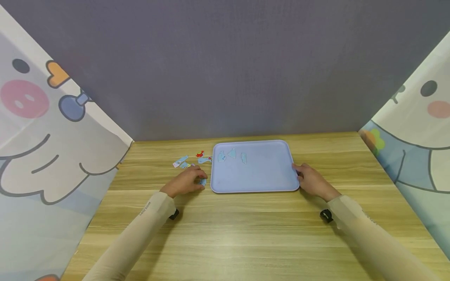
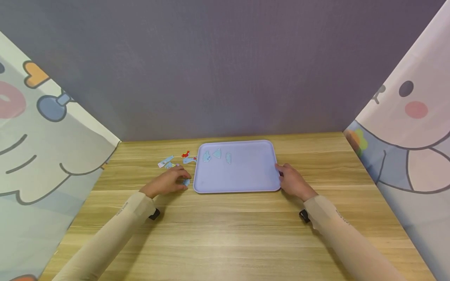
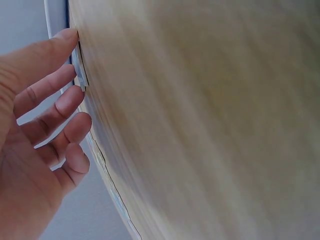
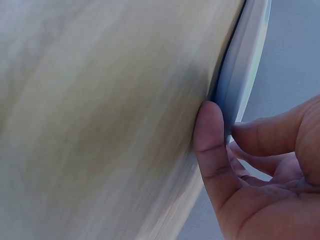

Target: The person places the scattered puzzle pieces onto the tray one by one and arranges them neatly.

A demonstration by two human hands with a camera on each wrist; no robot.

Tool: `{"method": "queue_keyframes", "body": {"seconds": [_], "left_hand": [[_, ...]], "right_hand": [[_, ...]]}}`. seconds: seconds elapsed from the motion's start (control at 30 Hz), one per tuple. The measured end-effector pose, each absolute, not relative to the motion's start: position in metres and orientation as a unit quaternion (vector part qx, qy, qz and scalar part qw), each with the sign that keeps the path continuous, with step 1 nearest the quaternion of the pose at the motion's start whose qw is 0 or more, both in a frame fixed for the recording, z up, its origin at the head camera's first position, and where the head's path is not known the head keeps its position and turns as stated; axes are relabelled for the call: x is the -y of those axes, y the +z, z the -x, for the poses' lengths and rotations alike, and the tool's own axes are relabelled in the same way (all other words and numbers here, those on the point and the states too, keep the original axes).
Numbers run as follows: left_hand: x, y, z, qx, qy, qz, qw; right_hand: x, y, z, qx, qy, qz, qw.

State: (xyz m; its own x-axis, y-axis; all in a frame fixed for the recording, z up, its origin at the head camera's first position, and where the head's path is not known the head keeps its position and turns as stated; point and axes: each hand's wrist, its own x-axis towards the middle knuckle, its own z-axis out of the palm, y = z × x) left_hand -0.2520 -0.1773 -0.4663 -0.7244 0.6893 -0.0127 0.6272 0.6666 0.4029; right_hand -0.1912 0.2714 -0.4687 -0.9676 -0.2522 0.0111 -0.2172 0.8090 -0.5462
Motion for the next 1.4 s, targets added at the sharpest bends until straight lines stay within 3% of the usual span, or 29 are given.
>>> {"method": "queue_keyframes", "body": {"seconds": [0.73, 1.4], "left_hand": [[0.183, -0.47, 0.253, -0.913, 0.186, -0.355, 0.072], [0.188, -0.448, 0.258, -0.923, 0.198, -0.327, 0.049]], "right_hand": [[-0.269, -0.466, 0.189, -0.95, -0.286, 0.125, 0.023], [-0.269, -0.465, 0.189, -0.951, -0.283, 0.125, 0.025]]}}
